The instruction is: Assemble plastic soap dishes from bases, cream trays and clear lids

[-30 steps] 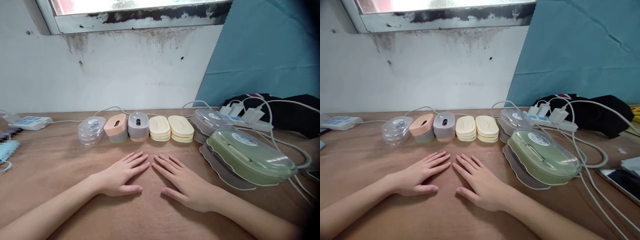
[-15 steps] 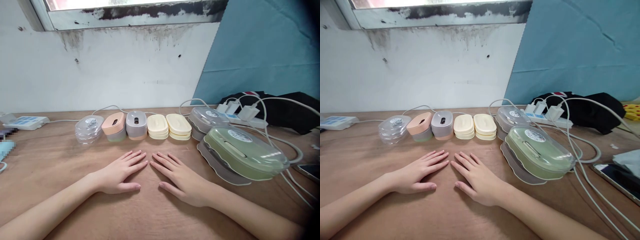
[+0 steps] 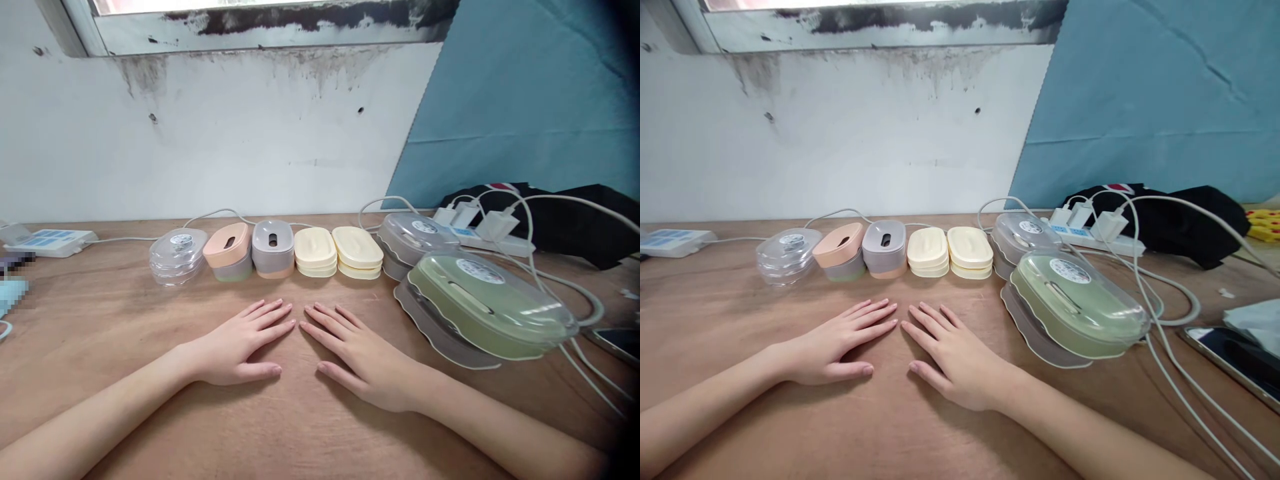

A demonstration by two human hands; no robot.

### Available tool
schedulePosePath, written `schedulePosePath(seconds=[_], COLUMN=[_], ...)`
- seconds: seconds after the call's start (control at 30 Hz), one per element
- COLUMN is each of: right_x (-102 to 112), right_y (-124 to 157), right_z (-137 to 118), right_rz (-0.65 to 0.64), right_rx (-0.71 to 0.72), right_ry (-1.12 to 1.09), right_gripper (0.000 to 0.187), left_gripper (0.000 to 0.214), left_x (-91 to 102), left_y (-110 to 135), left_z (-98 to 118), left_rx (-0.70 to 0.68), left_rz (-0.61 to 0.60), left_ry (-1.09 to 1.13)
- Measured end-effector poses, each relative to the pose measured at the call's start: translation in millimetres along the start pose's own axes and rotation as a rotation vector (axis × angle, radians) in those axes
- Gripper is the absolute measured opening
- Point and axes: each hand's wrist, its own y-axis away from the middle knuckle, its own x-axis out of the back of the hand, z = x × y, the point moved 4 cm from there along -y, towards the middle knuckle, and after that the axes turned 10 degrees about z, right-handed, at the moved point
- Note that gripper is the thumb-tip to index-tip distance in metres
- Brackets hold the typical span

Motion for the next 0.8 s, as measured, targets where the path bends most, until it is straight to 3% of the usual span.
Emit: schedulePosePath(seconds=[0.2,0.27,0.37,0.5,0.57,0.67,0.8], right_x=[-1.3,-2.4,-4.1,-3.7,-3.2,-3.1,-3.5], right_y=[-2.5,-5.7,-10.0,-11.1,-10.4,-9.5,-9.2], right_z=[-2.5,-5.3,-9.8,-11.6,-10.8,-9.6,-8.8], right_rz=[0.035,0.068,0.099,0.095,0.083,0.067,0.077], right_rx=[-0.007,-0.017,-0.016,-0.014,-0.016,-0.017,-0.016], right_ry=[-0.004,-0.002,-0.014,-0.02,-0.018,-0.014,-0.025], right_gripper=[0.052,0.049,0.047,0.045,0.045,0.044,0.044], left_gripper=[0.061,0.05,0.038,0.047,0.056,0.058,0.052], left_x=[-0.3,2.9,18.0,51.0,66.6,72.5,62.6], left_y=[-0.6,-5.6,-19.0,-44.1,-53.8,-62.4,-63.3], left_z=[1.0,-0.4,-7.5,-27.2,-41.8,-61.2,-68.2], left_rx=[-0.022,0.012,0.109,0.294,0.448,0.607,0.614], left_rz=[0.082,0.231,0.565,0.823,0.842,0.682,0.566], left_ry=[-0.027,-0.081,-0.238,-0.464,-0.494,-0.433,-0.432])
